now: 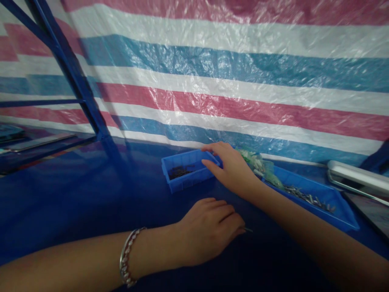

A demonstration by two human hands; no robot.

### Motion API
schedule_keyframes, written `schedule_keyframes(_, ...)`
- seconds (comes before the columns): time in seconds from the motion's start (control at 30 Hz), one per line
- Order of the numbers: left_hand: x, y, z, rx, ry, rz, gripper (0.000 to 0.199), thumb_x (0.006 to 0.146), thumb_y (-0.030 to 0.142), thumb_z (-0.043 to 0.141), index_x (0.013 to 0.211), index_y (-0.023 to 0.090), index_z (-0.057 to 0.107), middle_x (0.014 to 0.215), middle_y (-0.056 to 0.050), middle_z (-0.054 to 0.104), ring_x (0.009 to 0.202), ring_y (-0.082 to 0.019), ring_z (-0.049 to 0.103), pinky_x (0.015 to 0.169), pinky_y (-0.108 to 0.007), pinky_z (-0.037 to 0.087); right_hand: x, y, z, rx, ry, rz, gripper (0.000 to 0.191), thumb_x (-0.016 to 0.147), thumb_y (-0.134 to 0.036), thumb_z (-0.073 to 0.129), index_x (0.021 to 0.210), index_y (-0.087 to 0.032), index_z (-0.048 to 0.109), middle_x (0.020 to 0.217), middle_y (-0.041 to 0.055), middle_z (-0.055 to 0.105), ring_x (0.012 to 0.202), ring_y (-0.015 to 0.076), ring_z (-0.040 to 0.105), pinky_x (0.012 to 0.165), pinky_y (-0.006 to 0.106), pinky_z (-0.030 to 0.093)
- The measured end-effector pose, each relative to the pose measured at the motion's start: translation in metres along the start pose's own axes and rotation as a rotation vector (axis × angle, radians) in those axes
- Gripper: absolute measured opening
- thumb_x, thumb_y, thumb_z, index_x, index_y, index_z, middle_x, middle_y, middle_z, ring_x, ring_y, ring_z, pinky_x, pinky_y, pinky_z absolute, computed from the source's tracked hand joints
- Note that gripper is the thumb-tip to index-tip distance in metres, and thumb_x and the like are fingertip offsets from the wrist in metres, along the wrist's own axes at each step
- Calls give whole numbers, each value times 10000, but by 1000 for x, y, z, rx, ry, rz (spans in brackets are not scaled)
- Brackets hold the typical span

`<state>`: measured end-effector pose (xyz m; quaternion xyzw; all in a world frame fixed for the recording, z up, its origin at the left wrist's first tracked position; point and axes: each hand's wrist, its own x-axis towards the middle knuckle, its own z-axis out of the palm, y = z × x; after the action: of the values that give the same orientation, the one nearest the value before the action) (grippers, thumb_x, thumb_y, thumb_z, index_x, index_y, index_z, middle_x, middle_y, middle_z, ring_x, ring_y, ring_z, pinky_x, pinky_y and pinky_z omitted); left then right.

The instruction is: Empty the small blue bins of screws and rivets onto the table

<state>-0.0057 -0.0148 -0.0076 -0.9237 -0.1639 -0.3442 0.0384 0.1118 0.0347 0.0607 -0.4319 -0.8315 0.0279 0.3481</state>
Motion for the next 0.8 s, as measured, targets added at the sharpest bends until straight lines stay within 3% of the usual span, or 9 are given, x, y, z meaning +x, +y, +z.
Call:
schedule_keyframes(0.07,0,-3,1,-64,41,-95,230,991,204,382,841,137,543,734,-15,613,645,-152,583,602,-260,447,-15,-2,-13,19,-62,6,116,834,-158,554,918,-173,633,836,18,675,779,153,611,724,269,451)
schedule_keyframes(0.13,1,-6,3,-120,75,-191,125,956,160,443,846,146,501,733,5,608,609,-125,580,556,-216,440,-35,-3,-26,83,-213,63,126,874,-201,506,880,-195,632,684,-27,653,635,127,606,609,232,438)
schedule_keyframes(0.27,1,-8,3,-174,99,-332,120,896,97,490,835,177,426,673,50,565,517,-102,542,468,-185,392,-67,-2,-39,246,-414,217,186,903,-235,449,953,-208,625,775,-11,683,694,129,630,621,230,442)
schedule_keyframes(0.37,1,-8,3,-173,75,-363,178,870,84,519,807,192,392,642,71,530,513,-98,535,468,-177,391,-76,-3,-36,298,-402,280,180,858,-196,489,977,-195,625,653,-27,653,604,129,613,569,228,434)
schedule_keyframes(0.5,4,-9,-1,-97,15,-380,221,827,117,632,858,189,426,717,54,559,603,-119,570,544,-196,449,-73,2,-41,292,-309,284,174,825,-197,467,852,-192,639,628,-10,658,553,137,609,546,236,442)
schedule_keyframes(0.57,7,-13,-4,-16,-2,-400,249,800,120,669,902,178,449,786,22,570,677,-149,580,620,-238,481,-73,14,-52,149,-187,279,189,814,-226,452,840,-200,638,627,2,659,518,150,599,538,258,445)
schedule_keyframes(0.67,11,-22,-10,118,-43,-422,228,823,72,617,982,149,473,909,-35,577,803,-183,583,736,-298,497,-78,46,-75,-313,36,322,231,816,-245,435,937,-209,628,634,31,652,565,215,613,597,330,445)
schedule_keyframes(0.8,14,-33,-13,298,-198,-401,252,863,25,540,1097,111,504,1051,-91,567,955,-233,561,827,-387,489,-88,93,-90,-691,-70,318,313,841,-338,453,1079,-186,589,909,150,675,833,358,614,656,428,442)
